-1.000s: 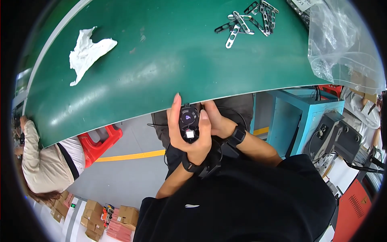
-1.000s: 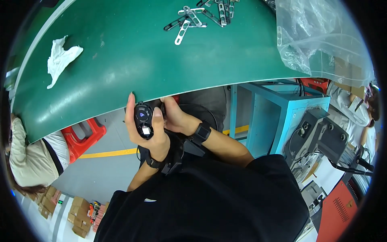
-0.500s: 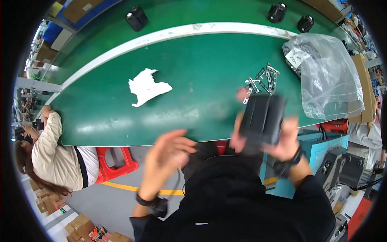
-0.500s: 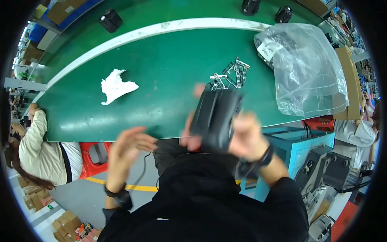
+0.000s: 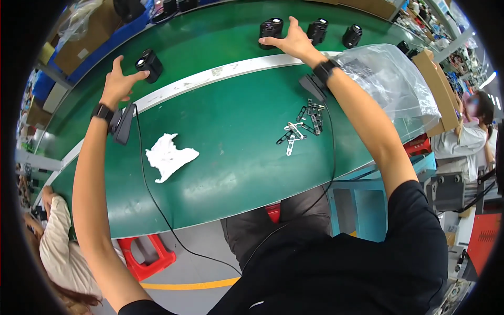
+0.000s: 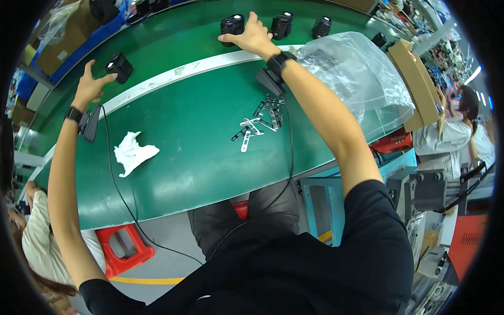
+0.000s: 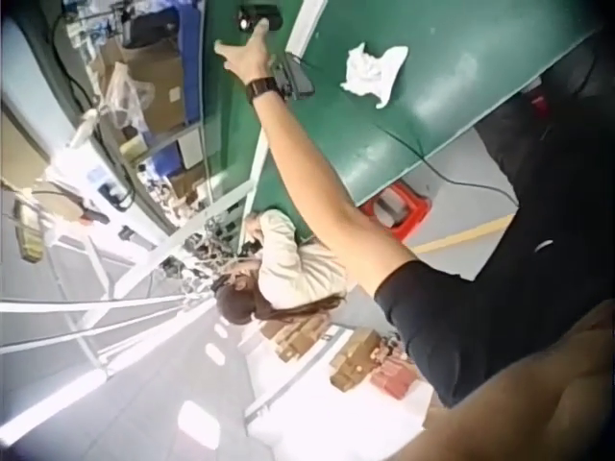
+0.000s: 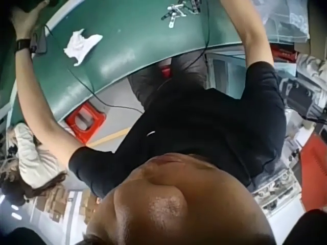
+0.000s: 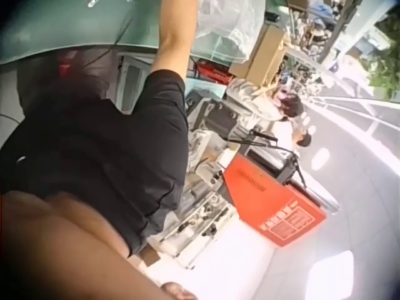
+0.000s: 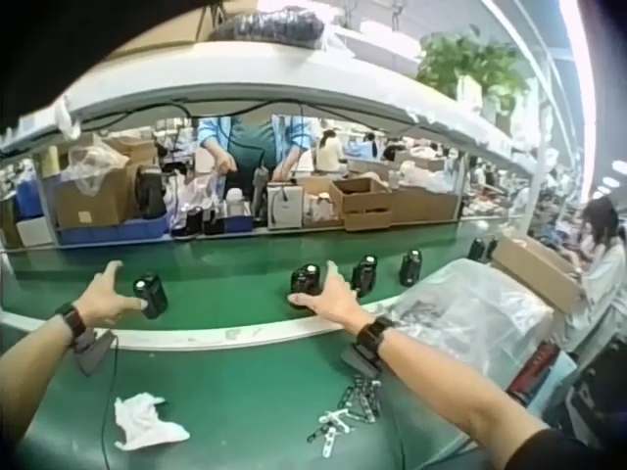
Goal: Assembling electronic components into plastic handheld device housings on an assembly line.
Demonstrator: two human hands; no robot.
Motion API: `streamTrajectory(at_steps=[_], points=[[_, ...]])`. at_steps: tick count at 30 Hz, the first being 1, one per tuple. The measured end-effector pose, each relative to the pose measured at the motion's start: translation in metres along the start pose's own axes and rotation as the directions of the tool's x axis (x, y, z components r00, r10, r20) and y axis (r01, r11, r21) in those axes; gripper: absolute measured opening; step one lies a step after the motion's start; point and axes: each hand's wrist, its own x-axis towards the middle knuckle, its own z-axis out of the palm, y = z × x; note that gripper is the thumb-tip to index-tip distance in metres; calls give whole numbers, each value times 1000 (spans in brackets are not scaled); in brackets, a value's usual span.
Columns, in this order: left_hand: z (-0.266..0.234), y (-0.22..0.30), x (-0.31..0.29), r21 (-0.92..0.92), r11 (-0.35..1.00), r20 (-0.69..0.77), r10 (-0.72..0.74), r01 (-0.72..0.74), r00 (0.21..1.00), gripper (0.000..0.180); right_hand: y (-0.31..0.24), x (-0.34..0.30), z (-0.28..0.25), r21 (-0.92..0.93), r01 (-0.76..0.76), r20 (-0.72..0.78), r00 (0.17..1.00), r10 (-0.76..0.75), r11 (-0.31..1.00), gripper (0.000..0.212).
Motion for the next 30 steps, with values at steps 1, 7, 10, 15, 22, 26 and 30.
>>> streamTrajectory(at_steps=[1, 7, 10, 15, 22, 26, 30], points=[[7, -4, 14, 106, 994, 21, 14, -16, 1000, 81, -14, -18, -12, -182, 52, -107, 992, -73, 982, 92], [43, -6, 44, 26, 998, 119, 48, -52, 992, 70, -51, -159, -103, 158, 150, 608, 764, -216, 976, 24], [42, 16, 20, 73, 995, 20, 64, -66, 998, 65, -41, -193, -93, 81, 342, 473, 814, -338, 936, 22], [-13, 89, -74, -155, 881, 325, 472, -446, 819, 56, -11, -202, -77, 173, 460, 305, 816, -491, 871, 18], [27, 101, -215, -134, 696, 465, 673, -705, 575, 61, -48, -208, -108, 623, -195, 459, 876, -152, 757, 12], [58, 91, -247, -8, 681, 395, 675, -732, 623, 56, -61, -231, -108, 808, -345, 459, 877, -142, 478, 10], [82, 78, -250, -181, 642, 121, 766, -745, 631, 53, -70, -250, -109, 879, -433, 468, 864, -188, 200, 9]])
